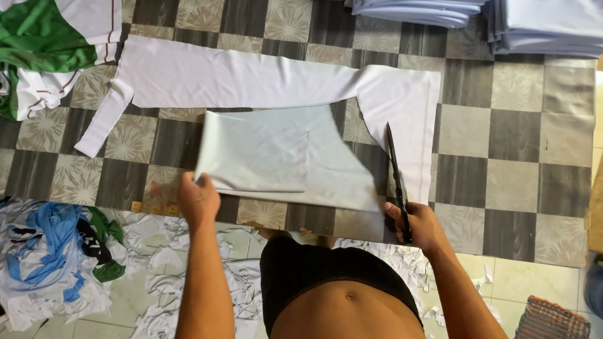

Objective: Cutting garment patterns from layers of white fabric using large tailor scissors on a checkered table.

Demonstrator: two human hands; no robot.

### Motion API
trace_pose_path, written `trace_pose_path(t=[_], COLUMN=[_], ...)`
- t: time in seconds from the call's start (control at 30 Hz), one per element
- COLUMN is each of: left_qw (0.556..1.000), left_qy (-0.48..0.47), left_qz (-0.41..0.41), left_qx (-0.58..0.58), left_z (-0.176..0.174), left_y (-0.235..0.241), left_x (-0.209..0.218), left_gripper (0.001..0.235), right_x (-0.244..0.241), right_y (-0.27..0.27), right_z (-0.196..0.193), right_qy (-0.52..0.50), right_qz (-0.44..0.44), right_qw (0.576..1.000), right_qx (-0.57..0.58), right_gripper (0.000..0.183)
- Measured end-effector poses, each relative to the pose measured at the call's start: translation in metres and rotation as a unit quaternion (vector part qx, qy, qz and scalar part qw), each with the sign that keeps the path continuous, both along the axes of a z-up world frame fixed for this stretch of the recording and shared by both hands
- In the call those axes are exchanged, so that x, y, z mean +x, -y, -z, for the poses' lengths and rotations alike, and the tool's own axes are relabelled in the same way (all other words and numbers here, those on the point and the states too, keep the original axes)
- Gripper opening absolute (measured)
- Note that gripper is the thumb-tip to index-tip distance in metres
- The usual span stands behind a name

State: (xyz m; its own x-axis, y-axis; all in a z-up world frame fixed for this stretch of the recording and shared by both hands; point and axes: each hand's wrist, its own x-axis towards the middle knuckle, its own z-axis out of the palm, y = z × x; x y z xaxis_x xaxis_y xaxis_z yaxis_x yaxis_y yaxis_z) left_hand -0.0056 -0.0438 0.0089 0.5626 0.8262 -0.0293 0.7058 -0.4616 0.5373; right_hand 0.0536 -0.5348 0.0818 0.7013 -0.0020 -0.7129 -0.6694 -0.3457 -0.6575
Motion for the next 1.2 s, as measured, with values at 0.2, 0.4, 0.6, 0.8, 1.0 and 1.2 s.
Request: trace_pose_path(t=[0.2,0.4,0.6,0.8,1.0,1.2], left_qw=[0.986,0.943,0.876,0.909,0.978,0.958], left_qy=[0.143,0.155,0.049,0.138,-0.091,-0.146], left_qz=[0.065,0.293,0.461,0.392,0.182,0.143], left_qx=[0.054,-0.03,-0.136,-0.046,0.034,-0.2], left_z=[-0.06,-0.086,-0.012,-0.036,-0.051,-0.031], left_y=[-0.01,0.126,0.241,0.217,0.154,0.152], left_x=[0.017,0.051,0.03,-0.002,-0.02,-0.004], left_gripper=[0.026,0.03,0.036,0.039,0.068,0.051], right_x=[0.002,0.003,0.0,0.001,0.002,0.001], right_y=[-0.002,0.001,0.004,0.002,0.0,0.003], right_z=[-0.016,-0.006,-0.003,-0.015,-0.016,-0.005], right_qy=[0.004,0.012,0.011,0.0,-0.005,-0.009], right_qz=[-0.004,-0.011,0.006,0.024,0.011,0.016], right_qw=[1.0,1.0,1.0,0.999,1.0,1.0], right_qx=[0.001,0.005,0.017,0.027,0.015,0.016], right_gripper=[0.057,0.056,0.055,0.056,0.055,0.053])
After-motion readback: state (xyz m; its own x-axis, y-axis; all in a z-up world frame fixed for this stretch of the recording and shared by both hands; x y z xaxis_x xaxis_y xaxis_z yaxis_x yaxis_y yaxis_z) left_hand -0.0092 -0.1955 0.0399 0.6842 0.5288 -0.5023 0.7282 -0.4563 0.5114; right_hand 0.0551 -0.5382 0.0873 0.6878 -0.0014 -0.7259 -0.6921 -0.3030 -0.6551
